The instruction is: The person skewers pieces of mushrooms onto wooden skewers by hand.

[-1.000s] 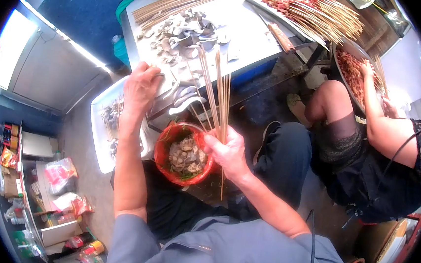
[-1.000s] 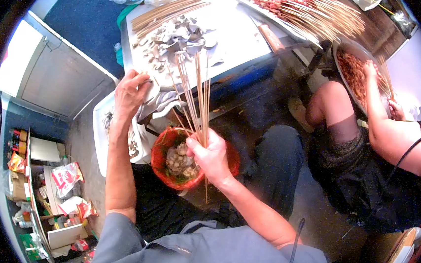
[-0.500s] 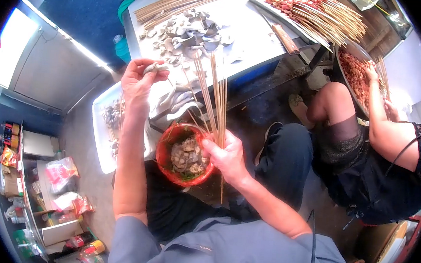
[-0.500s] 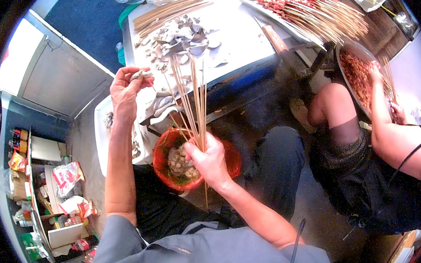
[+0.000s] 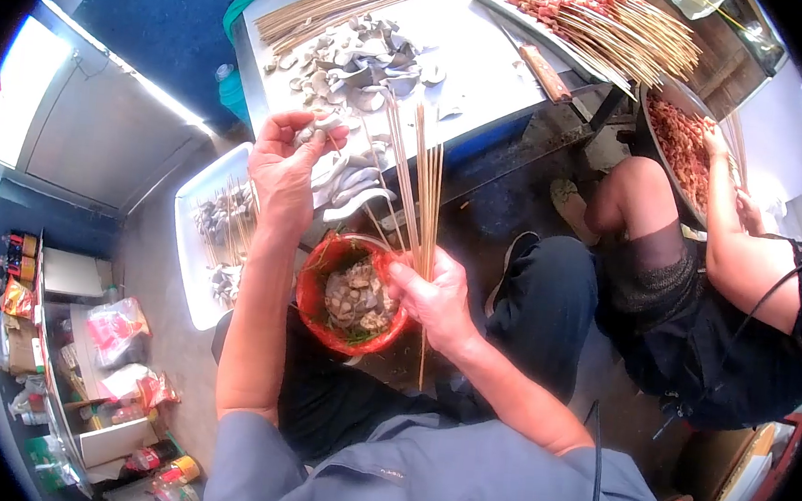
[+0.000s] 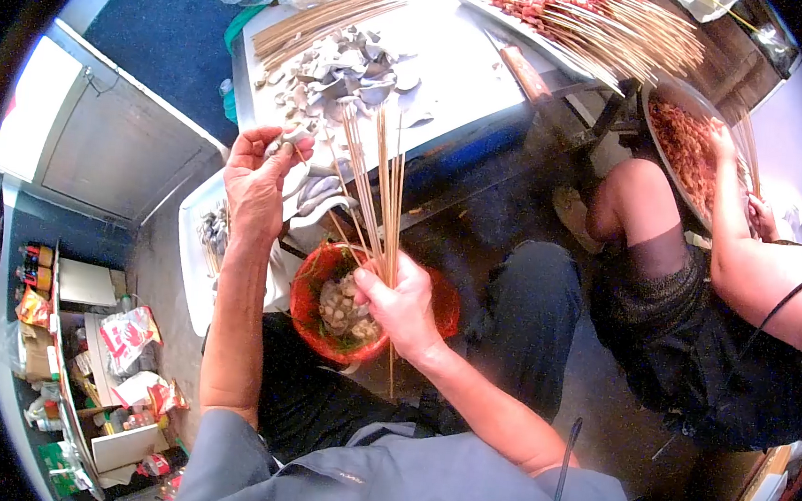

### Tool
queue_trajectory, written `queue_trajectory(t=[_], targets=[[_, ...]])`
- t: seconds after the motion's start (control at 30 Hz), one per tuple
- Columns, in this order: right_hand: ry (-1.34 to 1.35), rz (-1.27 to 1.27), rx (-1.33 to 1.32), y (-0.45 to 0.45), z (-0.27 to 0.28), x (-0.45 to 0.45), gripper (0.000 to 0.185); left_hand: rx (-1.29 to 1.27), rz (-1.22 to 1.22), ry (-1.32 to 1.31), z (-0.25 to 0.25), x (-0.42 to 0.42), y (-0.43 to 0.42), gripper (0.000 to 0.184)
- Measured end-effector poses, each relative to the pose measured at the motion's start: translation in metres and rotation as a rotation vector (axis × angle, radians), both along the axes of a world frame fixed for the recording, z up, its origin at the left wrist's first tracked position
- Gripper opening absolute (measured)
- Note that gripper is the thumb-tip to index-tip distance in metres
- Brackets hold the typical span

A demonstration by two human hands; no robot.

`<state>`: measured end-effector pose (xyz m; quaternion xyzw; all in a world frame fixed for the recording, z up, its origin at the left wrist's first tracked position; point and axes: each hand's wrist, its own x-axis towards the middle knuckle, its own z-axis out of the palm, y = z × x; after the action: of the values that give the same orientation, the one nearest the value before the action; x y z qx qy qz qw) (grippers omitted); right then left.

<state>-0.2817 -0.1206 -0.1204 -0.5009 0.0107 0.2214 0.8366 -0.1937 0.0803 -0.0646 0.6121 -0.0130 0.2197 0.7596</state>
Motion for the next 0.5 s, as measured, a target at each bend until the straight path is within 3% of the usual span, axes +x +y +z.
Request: queue_trajectory(t=[0.4, 0.47, 0.5], targets=[[-0.007, -0.004, -0.032, -0.005, 0.001, 0.005, 0.008, 0.02, -0.106, 0.007, 0.011, -0.004, -0.003, 0.014], [-0.013, -0.009, -0.021, -0.006, 0.001, 0.006, 0.008, -0.3, -0.273, 0.034, 0.016, -0.004, 0.003, 0.013], [-0.017, -0.005, -0.026, -0.006, 0.001, 0.005, 0.007, -0.321, -0.249, 0.04, 0.016, -0.003, 0.003, 0.011]])
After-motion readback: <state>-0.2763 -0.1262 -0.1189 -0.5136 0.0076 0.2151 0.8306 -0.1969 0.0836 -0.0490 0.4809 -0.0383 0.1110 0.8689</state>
